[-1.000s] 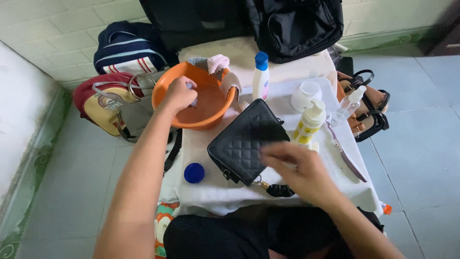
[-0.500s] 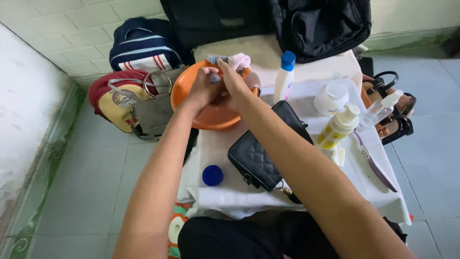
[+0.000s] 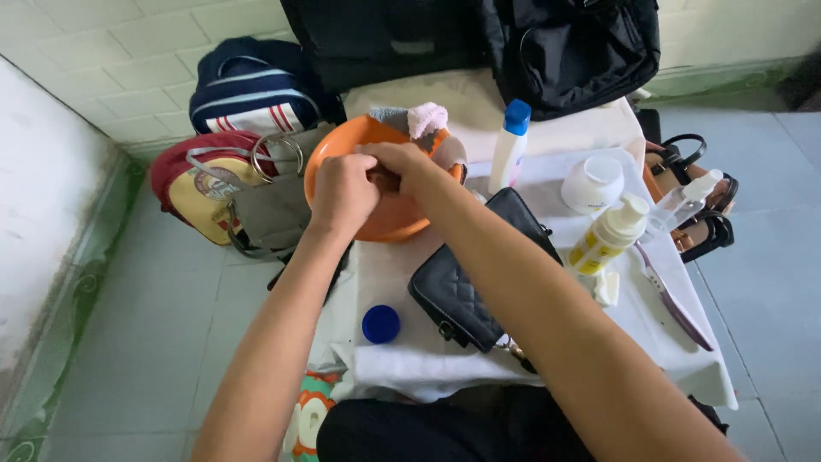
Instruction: The person cleans a black quilted handbag by first wiping it with a wet cloth, then scrubbing the handle and body with a toothbrush dipped in a white cleaning solution. The person uses a spray bottle, a cloth, and a toothbrush to clean the bag on a table.
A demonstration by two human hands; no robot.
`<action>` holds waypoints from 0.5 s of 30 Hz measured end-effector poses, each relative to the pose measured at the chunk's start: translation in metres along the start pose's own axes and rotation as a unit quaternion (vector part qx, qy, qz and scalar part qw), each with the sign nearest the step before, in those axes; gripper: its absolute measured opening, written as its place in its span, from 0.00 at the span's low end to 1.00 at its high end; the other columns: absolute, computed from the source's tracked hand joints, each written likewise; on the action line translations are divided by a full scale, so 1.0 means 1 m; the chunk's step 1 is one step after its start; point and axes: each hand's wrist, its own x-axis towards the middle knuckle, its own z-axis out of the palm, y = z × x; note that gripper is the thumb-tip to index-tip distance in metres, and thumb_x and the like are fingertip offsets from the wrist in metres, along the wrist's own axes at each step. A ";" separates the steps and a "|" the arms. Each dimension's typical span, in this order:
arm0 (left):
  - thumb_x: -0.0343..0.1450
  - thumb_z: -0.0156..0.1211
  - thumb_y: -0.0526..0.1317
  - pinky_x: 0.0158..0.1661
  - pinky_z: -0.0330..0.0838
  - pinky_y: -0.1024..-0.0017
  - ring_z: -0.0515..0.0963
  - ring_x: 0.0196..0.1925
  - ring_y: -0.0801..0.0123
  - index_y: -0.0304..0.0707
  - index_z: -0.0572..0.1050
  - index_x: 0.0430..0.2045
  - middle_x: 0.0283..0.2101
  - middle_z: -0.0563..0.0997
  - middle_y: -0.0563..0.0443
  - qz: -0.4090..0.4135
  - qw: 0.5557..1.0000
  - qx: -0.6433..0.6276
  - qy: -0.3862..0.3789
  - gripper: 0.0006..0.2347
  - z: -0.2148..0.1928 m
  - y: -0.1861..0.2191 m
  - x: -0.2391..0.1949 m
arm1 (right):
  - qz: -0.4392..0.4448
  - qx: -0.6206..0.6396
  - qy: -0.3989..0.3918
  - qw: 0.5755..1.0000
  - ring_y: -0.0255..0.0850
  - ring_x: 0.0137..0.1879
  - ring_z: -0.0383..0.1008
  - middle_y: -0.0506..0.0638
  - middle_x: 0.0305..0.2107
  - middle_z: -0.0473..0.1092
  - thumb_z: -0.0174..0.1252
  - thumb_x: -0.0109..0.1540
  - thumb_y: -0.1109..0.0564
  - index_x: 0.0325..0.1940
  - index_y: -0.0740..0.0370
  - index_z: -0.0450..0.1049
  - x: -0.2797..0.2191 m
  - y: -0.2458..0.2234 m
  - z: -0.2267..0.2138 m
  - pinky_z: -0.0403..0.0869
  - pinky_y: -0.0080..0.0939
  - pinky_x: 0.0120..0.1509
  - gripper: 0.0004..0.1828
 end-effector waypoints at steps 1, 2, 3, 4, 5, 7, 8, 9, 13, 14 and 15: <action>0.64 0.55 0.33 0.38 0.78 0.66 0.81 0.33 0.49 0.50 0.79 0.19 0.22 0.79 0.51 -0.002 1.000 -0.001 -0.003 0.08 -0.007 0.007 -0.008 | 0.003 0.000 0.001 1.000 0.47 0.26 0.81 0.61 0.22 0.77 0.77 0.49 0.52 0.35 0.70 0.76 0.014 0.000 0.000 0.75 0.41 0.24 0.22; 0.64 0.59 0.33 0.39 0.78 0.70 0.83 0.36 0.57 0.54 0.82 0.26 0.26 0.82 0.55 -0.012 0.999 -0.039 0.031 0.08 -0.015 0.014 -0.015 | -0.017 -0.146 -0.022 0.989 0.44 0.26 0.80 0.58 0.20 0.76 0.79 0.46 0.54 0.29 0.65 0.79 0.028 0.001 -0.001 0.74 0.42 0.23 0.17; 0.64 0.63 0.33 0.40 0.79 0.74 0.86 0.38 0.65 0.57 0.85 0.32 0.30 0.85 0.59 -0.019 0.994 -0.076 0.070 0.10 -0.023 0.022 -0.017 | -0.042 -0.289 -0.044 0.955 0.41 0.25 0.80 0.54 0.18 0.76 0.80 0.42 0.55 0.22 0.59 0.82 0.043 -0.005 -0.001 0.73 0.43 0.23 0.13; 0.64 0.63 0.33 0.40 0.79 0.74 0.86 0.38 0.65 0.57 0.85 0.32 0.30 0.85 0.59 -0.018 0.994 -0.077 0.071 0.10 -0.030 0.022 -0.016 | -0.043 -0.290 -0.044 0.955 0.41 0.25 0.80 0.54 0.18 0.76 0.80 0.42 0.55 0.22 0.59 0.82 0.049 -0.007 -0.002 0.73 0.43 0.23 0.13; 0.65 0.66 0.37 0.41 0.79 0.71 0.86 0.38 0.63 0.54 0.85 0.33 0.30 0.85 0.56 -0.068 0.993 -0.086 0.035 0.07 -0.037 0.023 -0.017 | -0.065 -0.282 -0.055 0.956 0.39 0.26 0.79 0.53 0.20 0.76 0.77 0.47 0.52 0.36 0.59 0.81 0.055 -0.005 -0.004 0.74 0.41 0.26 0.18; 0.66 0.69 0.41 0.41 0.80 0.67 0.86 0.39 0.62 0.51 0.85 0.34 0.30 0.85 0.54 -0.117 0.989 -0.095 -0.002 0.06 -0.049 0.023 -0.018 | -0.087 -0.273 -0.066 0.956 0.38 0.27 0.78 0.51 0.23 0.77 0.74 0.52 0.49 0.50 0.59 0.81 0.036 -0.006 -0.005 0.75 0.39 0.29 0.25; 0.66 0.68 0.39 0.40 0.81 0.66 0.86 0.38 0.60 0.51 0.85 0.35 0.30 0.86 0.55 -0.132 0.988 -0.077 -0.020 0.07 -0.054 0.023 -0.018 | -0.101 -0.252 -0.045 0.961 0.38 0.22 0.72 0.55 0.19 0.73 0.72 0.53 0.51 0.39 0.63 0.80 0.012 -0.010 -0.004 0.70 0.38 0.25 0.16; 0.66 0.67 0.38 0.39 0.81 0.65 0.86 0.37 0.59 0.52 0.85 0.37 0.29 0.86 0.55 -0.149 0.986 -0.059 -0.038 0.08 -0.059 0.023 -0.019 | -0.115 -0.232 -0.025 0.966 0.38 0.17 0.67 0.58 0.14 0.69 0.71 0.54 0.54 0.27 0.66 0.78 -0.012 -0.013 -0.002 0.65 0.36 0.20 0.12; 0.65 0.67 0.42 0.42 0.80 0.64 0.85 0.42 0.61 0.61 0.84 0.35 0.29 0.86 0.62 -0.174 0.982 -0.012 -0.065 0.08 -0.061 0.015 -0.023 | -0.133 -0.285 0.000 0.949 0.37 0.15 0.67 0.54 0.13 0.69 0.76 0.46 0.38 0.24 0.65 0.77 0.005 0.007 0.008 0.64 0.35 0.18 0.27; 0.65 0.67 0.45 0.41 0.80 0.65 0.85 0.42 0.65 0.64 0.84 0.35 0.28 0.85 0.65 -0.175 0.982 -0.010 -0.068 0.07 -0.058 0.012 -0.023 | -0.111 -0.264 0.029 0.958 0.38 0.14 0.65 0.54 0.12 0.68 0.70 0.51 0.36 0.27 0.66 0.77 0.009 0.009 0.012 0.61 0.38 0.16 0.28; 0.65 0.67 0.47 0.41 0.79 0.67 0.85 0.41 0.69 0.67 0.83 0.34 0.28 0.85 0.69 -0.175 0.982 -0.009 -0.070 0.07 -0.055 0.009 -0.024 | -0.088 -0.242 0.060 0.964 0.40 0.12 0.64 0.53 0.12 0.67 0.64 0.56 0.34 0.30 0.67 0.77 0.013 0.012 0.015 0.59 0.41 0.15 0.29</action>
